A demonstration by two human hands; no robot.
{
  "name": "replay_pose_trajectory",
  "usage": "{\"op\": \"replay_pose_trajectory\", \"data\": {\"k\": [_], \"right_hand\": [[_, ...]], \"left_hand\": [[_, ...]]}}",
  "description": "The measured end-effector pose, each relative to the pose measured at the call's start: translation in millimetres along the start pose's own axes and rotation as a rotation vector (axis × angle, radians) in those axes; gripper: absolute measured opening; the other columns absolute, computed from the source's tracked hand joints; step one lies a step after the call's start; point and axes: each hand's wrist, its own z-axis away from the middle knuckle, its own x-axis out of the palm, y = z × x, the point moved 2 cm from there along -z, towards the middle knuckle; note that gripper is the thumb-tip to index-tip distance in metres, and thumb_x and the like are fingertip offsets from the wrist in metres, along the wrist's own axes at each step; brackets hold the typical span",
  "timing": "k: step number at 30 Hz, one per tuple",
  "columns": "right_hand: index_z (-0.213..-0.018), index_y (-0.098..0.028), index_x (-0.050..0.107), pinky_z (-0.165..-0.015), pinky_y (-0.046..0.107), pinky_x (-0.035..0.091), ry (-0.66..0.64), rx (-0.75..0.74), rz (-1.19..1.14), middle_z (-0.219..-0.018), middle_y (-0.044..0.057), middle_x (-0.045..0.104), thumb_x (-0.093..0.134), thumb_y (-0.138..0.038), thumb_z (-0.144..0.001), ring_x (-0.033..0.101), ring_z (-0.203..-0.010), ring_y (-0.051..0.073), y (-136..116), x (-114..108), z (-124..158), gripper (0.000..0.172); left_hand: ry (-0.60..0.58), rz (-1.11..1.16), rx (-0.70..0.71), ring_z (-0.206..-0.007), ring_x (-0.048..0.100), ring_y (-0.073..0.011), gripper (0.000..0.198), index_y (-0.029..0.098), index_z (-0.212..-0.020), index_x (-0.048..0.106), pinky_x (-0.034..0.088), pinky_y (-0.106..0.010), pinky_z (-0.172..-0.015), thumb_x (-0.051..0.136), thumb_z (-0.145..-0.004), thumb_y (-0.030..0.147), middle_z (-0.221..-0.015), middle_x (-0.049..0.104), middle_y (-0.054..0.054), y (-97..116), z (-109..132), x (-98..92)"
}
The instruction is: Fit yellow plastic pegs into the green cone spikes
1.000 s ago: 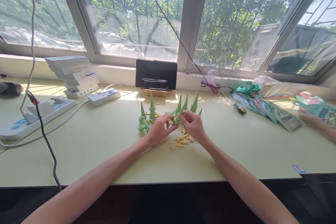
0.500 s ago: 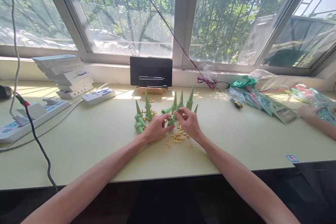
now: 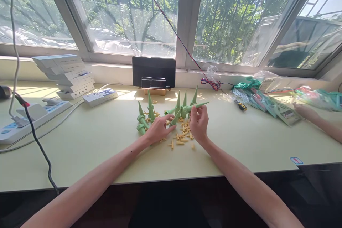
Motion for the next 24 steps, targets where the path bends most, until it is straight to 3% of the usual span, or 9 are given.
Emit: {"op": "replay_pose_trajectory", "data": {"k": [3,7,11,16,20,24], "right_hand": [[-0.089,-0.023,0.042,-0.04,0.019,0.032,0.033,-0.005,-0.013,-0.069,-0.004,0.05,0.046,-0.047,-0.098,0.04,-0.042,0.006,0,-1,-1,0.026],[-0.084,-0.021,0.047,-0.041,0.019,0.032,-0.077,-0.021,0.002,-0.067,-0.005,0.049,0.053,-0.046,-0.094,0.039,-0.043,0.006,-2,3,1,0.028],[-0.079,-0.02,0.049,-0.043,0.02,0.033,-0.183,-0.036,0.05,-0.061,-0.005,0.046,0.057,-0.044,-0.091,0.039,-0.044,0.007,-4,8,7,0.028],[-0.076,-0.019,0.05,-0.044,0.021,0.032,-0.244,-0.026,0.084,-0.06,-0.005,0.046,0.056,-0.043,-0.091,0.038,-0.045,0.007,-5,11,9,0.028],[-0.077,-0.018,0.053,-0.045,0.021,0.034,-0.254,0.004,0.075,-0.062,-0.003,0.052,0.055,-0.042,-0.091,0.041,-0.047,0.008,-4,10,9,0.027],[-0.074,-0.019,0.05,-0.045,0.022,0.031,-0.274,0.007,0.061,-0.059,-0.004,0.047,0.055,-0.042,-0.091,0.037,-0.047,0.008,-4,10,9,0.029]], "left_hand": [[-0.007,-0.004,-0.033,-0.049,0.053,-0.0098,0.038,0.018,-0.116,0.062,0.049,-0.027,-0.062,0.067,-0.083,0.036,-0.093,0.075,-0.005,-2,1,0.2],[0.018,-0.012,-0.041,-0.046,0.05,-0.0085,0.043,0.018,-0.119,0.057,0.049,-0.028,-0.061,0.068,-0.081,0.036,-0.093,0.073,-0.005,1,1,-1.9],[0.12,0.04,0.07,-0.042,0.041,-0.0034,0.05,0.02,-0.125,0.048,0.046,-0.025,-0.053,0.068,-0.081,0.032,-0.108,0.067,-0.006,10,1,-8.6],[0.282,0.113,0.241,-0.053,0.046,-0.0034,0.037,0.02,-0.116,0.053,0.038,-0.019,-0.044,0.061,-0.08,0.019,-0.115,0.053,-0.009,19,3,-17.1],[0.244,0.146,0.325,-0.057,0.047,-0.0045,0.035,0.02,-0.114,0.053,0.037,-0.017,-0.044,0.058,-0.08,0.015,-0.107,0.053,-0.006,22,4,-16.1],[0.172,0.151,0.335,-0.059,0.048,-0.0061,0.037,0.02,-0.115,0.052,0.04,-0.018,-0.046,0.059,-0.079,0.014,-0.103,0.055,-0.005,23,6,-13.6]]}}
